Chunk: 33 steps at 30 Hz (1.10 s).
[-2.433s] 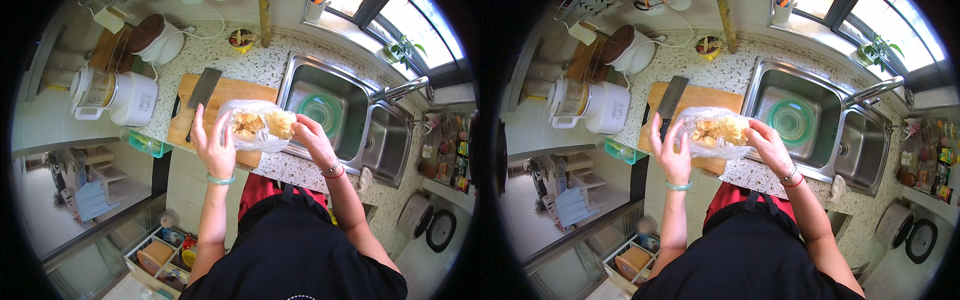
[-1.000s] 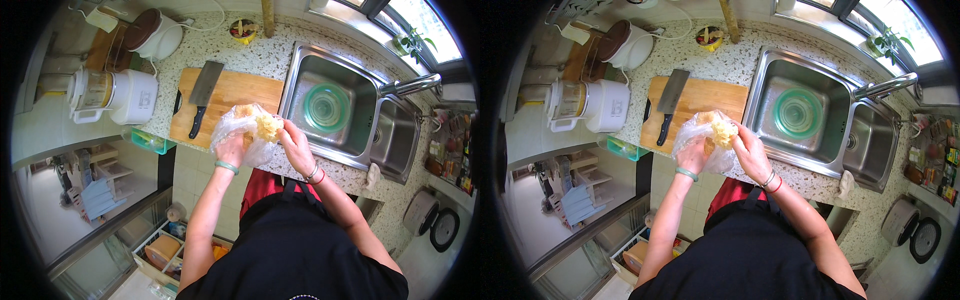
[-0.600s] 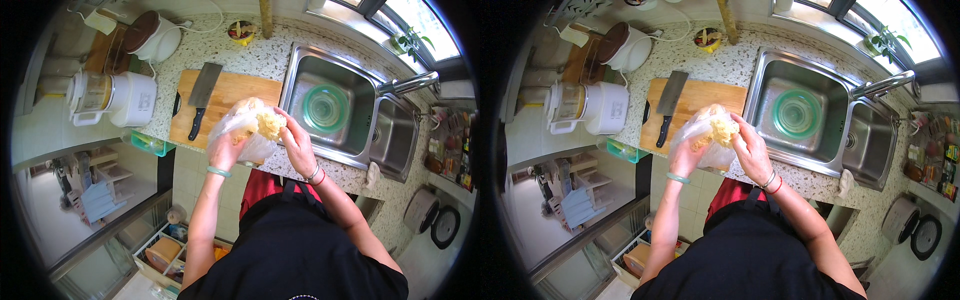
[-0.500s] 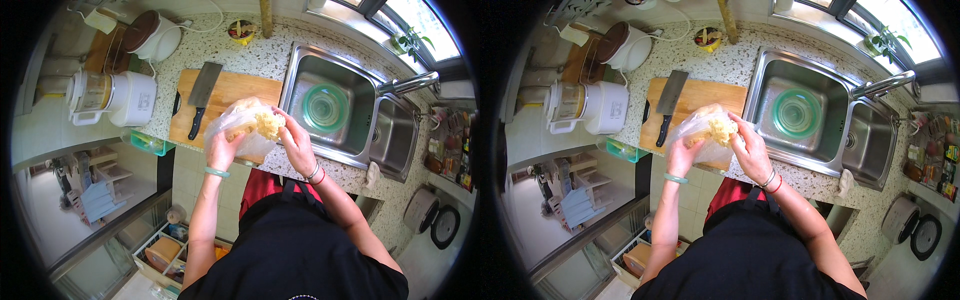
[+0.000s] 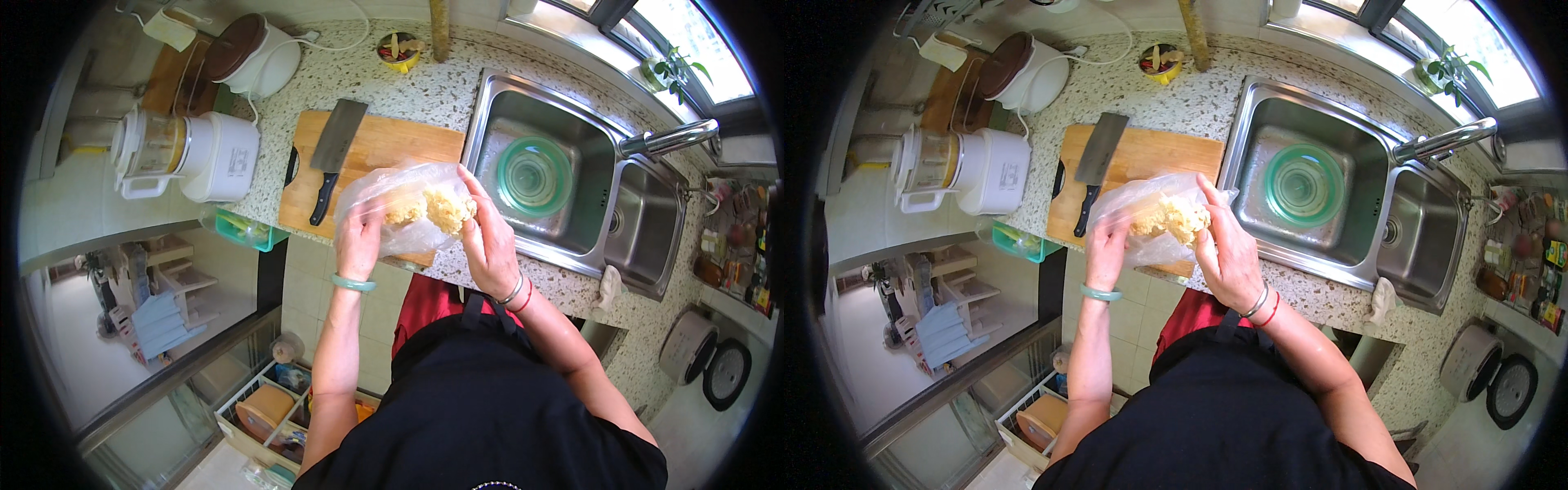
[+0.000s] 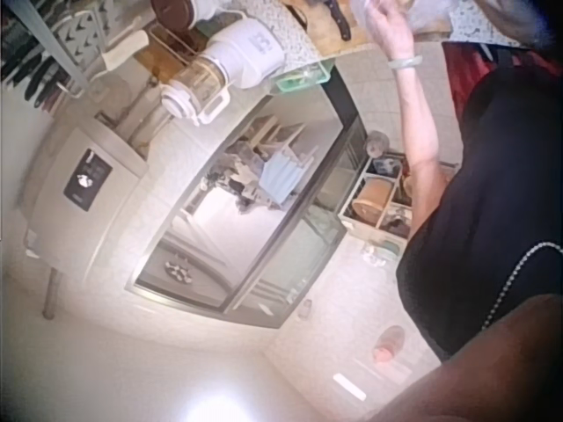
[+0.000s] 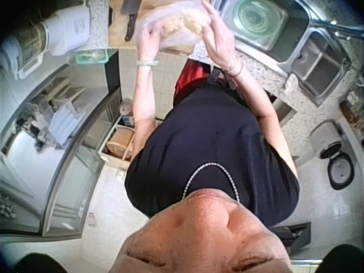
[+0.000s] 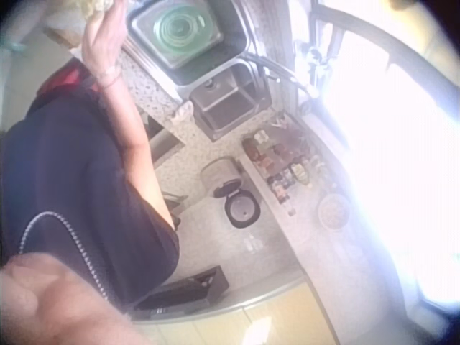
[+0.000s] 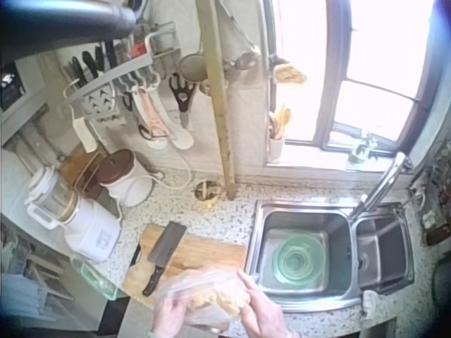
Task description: The person retrieves eggs from the refrigerator and places them into a wok containing corn cobs on the stove. They then clean a knife and a cutting board with a cloth, rinse a green bowl in the sink, and finally place pieces of dried fungus into the bowl.
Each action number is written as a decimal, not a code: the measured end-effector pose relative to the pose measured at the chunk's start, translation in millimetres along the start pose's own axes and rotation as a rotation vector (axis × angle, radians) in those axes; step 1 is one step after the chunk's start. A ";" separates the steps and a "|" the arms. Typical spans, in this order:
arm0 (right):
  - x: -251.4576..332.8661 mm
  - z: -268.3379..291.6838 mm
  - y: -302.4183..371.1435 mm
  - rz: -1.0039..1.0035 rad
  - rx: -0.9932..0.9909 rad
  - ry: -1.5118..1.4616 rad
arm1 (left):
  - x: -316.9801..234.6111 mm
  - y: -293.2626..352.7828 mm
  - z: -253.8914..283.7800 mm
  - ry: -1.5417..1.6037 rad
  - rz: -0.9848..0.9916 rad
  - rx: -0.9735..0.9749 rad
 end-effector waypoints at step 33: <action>-93.4 106.9 33.4 -0.709 -0.292 -0.892 | -104.5 56.6 -108.5 0.942 0.321 0.770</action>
Point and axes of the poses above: each hand's wrist, its own y-axis away from the middle knuckle, its own z-axis out of the back of the hand, x = y × z, the point moved 1 cm from there along -y, towards the middle knuckle, and after that the axes turned 4 degrees about z, right-handed, at the moved point
